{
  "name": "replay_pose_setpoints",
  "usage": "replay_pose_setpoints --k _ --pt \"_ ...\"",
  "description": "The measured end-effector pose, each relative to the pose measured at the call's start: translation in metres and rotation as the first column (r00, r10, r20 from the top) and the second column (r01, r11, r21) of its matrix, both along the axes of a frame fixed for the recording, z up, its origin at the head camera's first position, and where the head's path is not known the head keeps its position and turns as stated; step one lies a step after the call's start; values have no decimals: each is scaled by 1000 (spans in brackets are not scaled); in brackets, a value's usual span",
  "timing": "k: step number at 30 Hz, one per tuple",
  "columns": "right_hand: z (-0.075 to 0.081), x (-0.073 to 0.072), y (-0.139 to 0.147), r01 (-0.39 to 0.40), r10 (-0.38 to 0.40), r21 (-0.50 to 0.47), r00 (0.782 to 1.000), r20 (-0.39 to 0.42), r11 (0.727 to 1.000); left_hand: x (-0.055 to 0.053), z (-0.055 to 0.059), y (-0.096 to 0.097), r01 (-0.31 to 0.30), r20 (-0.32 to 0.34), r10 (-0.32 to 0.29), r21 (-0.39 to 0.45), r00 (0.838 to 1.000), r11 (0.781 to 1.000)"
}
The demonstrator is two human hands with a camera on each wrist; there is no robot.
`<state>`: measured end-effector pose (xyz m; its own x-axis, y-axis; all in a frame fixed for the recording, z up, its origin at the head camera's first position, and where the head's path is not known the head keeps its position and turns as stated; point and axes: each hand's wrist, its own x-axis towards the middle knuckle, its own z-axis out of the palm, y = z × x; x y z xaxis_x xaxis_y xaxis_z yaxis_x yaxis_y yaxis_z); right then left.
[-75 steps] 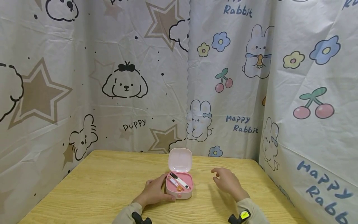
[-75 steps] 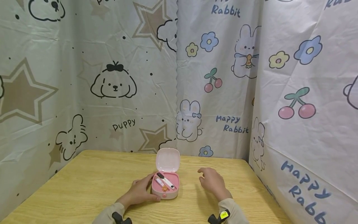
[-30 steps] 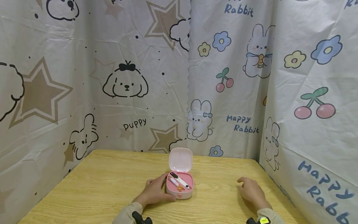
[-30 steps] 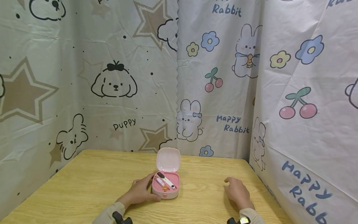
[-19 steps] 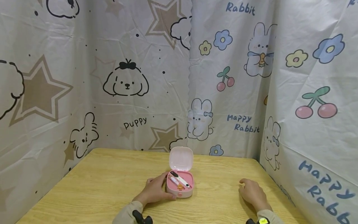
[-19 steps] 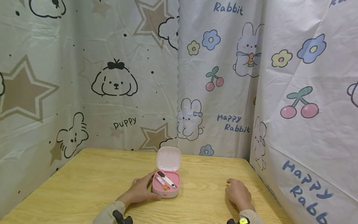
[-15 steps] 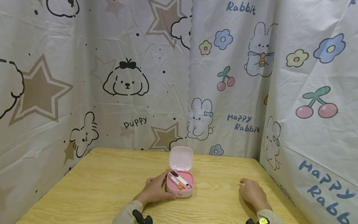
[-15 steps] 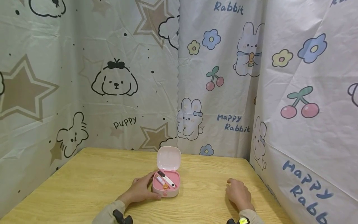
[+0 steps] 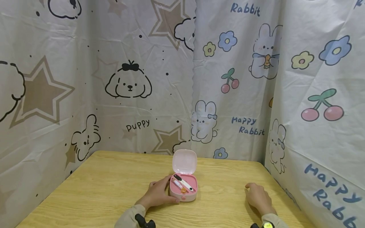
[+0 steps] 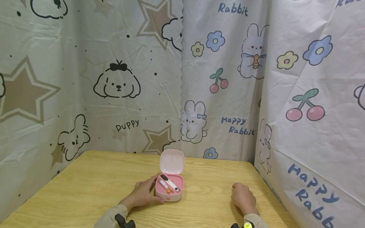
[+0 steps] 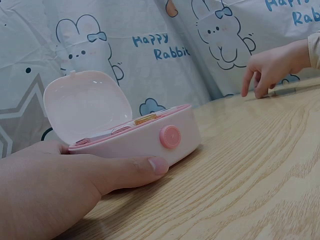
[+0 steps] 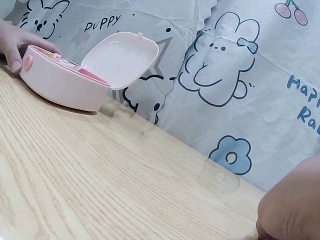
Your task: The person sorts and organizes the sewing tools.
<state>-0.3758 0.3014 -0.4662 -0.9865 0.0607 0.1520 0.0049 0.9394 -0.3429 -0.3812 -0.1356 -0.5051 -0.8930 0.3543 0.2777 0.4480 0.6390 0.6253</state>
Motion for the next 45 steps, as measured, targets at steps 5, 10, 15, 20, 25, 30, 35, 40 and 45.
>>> replay_pose_setpoints --k 5,10,15,20,25,30,35,40,45 --pt "-5 1 1 -22 22 4 1000 -14 1000 -2 -3 1 5 -8 -5 -1 1000 1000" --pt "-8 2 -1 -53 54 27 998 -43 998 -2 -5 1 9 -15 -9 5 1000 1000" --pt "-8 2 -2 -83 87 58 994 -68 995 0 -4 1 16 -16 -16 23 1000 1000" --pt "-6 2 -3 -94 100 77 992 -73 993 -1 -3 1 16 -15 -15 23 1000 1000" --pt "-6 -1 -2 -125 135 100 985 -103 987 0 -2 2 16 -9 -16 30 1000 999" --pt "-6 -2 -3 -151 163 98 978 -131 984 -1 -1 1 16 -11 -15 34 1000 999" --pt "-6 0 -5 -149 158 73 978 -140 986 -1 -2 1 15 -12 -14 36 1000 999" --pt "-5 2 -7 -126 138 87 979 -147 988 0 0 1 17 -5 -17 40 1000 999" --pt "-3 2 -9 -107 120 97 982 -146 989 0 1 1 17 1 -17 34 1000 999"
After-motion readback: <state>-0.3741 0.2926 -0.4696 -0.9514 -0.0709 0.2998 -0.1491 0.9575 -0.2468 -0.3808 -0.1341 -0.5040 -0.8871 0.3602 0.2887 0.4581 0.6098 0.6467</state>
